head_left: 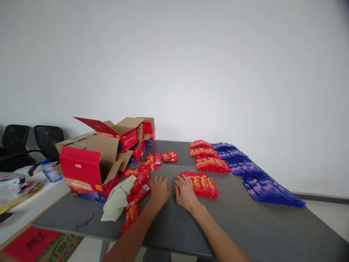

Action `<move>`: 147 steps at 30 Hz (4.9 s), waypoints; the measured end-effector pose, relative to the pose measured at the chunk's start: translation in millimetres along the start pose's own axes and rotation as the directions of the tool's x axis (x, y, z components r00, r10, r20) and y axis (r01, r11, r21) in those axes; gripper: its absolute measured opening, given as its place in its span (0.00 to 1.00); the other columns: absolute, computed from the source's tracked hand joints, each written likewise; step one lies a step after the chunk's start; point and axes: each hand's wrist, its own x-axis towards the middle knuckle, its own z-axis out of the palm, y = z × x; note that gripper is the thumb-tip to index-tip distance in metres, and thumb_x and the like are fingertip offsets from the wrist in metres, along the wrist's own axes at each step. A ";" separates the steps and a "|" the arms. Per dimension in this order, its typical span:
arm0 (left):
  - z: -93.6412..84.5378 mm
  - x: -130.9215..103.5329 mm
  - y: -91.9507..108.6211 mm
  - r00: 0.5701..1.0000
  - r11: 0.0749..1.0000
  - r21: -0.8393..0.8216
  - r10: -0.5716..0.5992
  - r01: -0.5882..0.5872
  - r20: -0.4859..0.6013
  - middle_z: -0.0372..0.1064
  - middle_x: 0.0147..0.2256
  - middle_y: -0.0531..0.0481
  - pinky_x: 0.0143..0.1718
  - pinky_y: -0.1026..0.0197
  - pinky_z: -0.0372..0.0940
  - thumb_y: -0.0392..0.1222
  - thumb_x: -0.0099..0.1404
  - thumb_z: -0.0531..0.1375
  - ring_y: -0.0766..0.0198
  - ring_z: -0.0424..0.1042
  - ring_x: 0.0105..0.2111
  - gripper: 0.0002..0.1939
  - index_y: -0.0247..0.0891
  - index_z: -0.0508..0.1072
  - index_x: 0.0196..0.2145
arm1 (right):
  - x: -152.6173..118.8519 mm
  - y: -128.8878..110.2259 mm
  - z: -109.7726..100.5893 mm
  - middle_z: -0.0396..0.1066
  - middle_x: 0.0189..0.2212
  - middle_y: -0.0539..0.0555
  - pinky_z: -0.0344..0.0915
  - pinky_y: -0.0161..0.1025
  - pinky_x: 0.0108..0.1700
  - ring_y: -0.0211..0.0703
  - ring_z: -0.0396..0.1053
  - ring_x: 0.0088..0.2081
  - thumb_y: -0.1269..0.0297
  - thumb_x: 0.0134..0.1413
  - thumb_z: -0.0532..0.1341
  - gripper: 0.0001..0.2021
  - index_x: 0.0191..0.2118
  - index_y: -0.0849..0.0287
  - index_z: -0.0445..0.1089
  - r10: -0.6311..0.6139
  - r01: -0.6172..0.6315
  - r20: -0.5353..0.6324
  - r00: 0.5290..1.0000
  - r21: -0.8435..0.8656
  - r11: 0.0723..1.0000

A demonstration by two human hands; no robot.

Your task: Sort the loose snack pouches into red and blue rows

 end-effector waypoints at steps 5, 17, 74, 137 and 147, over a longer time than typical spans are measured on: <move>-7.0 -8.8 -28.8 0.984 0.980 0.096 -0.169 0.174 -0.063 0.67 0.51 0.36 0.53 0.44 0.55 0.35 0.56 0.57 0.45 0.62 0.54 0.21 0.36 0.70 0.49 | 9.9 -23.2 17.4 0.65 0.57 0.56 0.51 0.53 0.62 0.54 0.53 0.62 0.69 0.60 0.52 0.17 0.51 0.56 0.71 -0.061 0.061 0.005 0.998 0.039 0.997; 27.3 14.0 -23.3 0.999 0.989 -0.143 0.039 -0.033 0.039 0.66 0.52 0.37 0.58 0.55 0.54 0.26 0.55 0.51 0.55 0.62 0.56 0.25 0.32 0.68 0.51 | 17.5 -12.1 32.6 0.65 0.57 0.59 0.49 0.47 0.64 0.51 0.53 0.63 0.75 0.50 0.54 0.21 0.51 0.61 0.71 -0.090 0.089 0.113 0.989 0.015 0.996; -17.6 16.5 40.0 0.991 -0.019 -0.995 0.098 0.095 0.093 0.73 0.26 0.52 0.29 0.65 0.63 0.49 0.52 0.66 0.66 0.71 0.25 0.15 0.35 0.70 0.28 | -3.2 4.8 -47.3 0.66 0.23 0.48 0.57 0.33 0.29 0.37 0.61 0.26 0.48 0.54 0.59 0.18 0.32 0.60 0.72 0.395 -0.233 -0.043 0.918 0.746 0.624; 18.0 -13.0 92.0 0.968 0.962 -0.122 0.248 -0.243 0.030 0.51 0.65 0.44 0.59 0.43 0.48 0.45 0.65 0.53 0.46 0.49 0.62 0.30 0.48 0.56 0.64 | -41.7 65.1 -45.2 0.59 0.61 0.56 0.50 0.54 0.59 0.57 0.50 0.61 0.69 0.50 0.57 0.23 0.54 0.55 0.70 0.286 -0.296 -0.156 0.945 -0.044 0.954; -13.6 -27.6 -2.9 0.999 0.996 0.086 0.033 -0.033 0.007 0.58 0.60 0.37 0.56 0.45 0.52 0.37 0.61 0.54 0.46 0.54 0.60 0.27 0.42 0.64 0.59 | -13.8 -10.2 0.4 0.63 0.58 0.56 0.52 0.51 0.59 0.55 0.55 0.59 0.71 0.50 0.57 0.21 0.51 0.55 0.72 0.114 -0.110 -0.051 0.992 0.068 0.992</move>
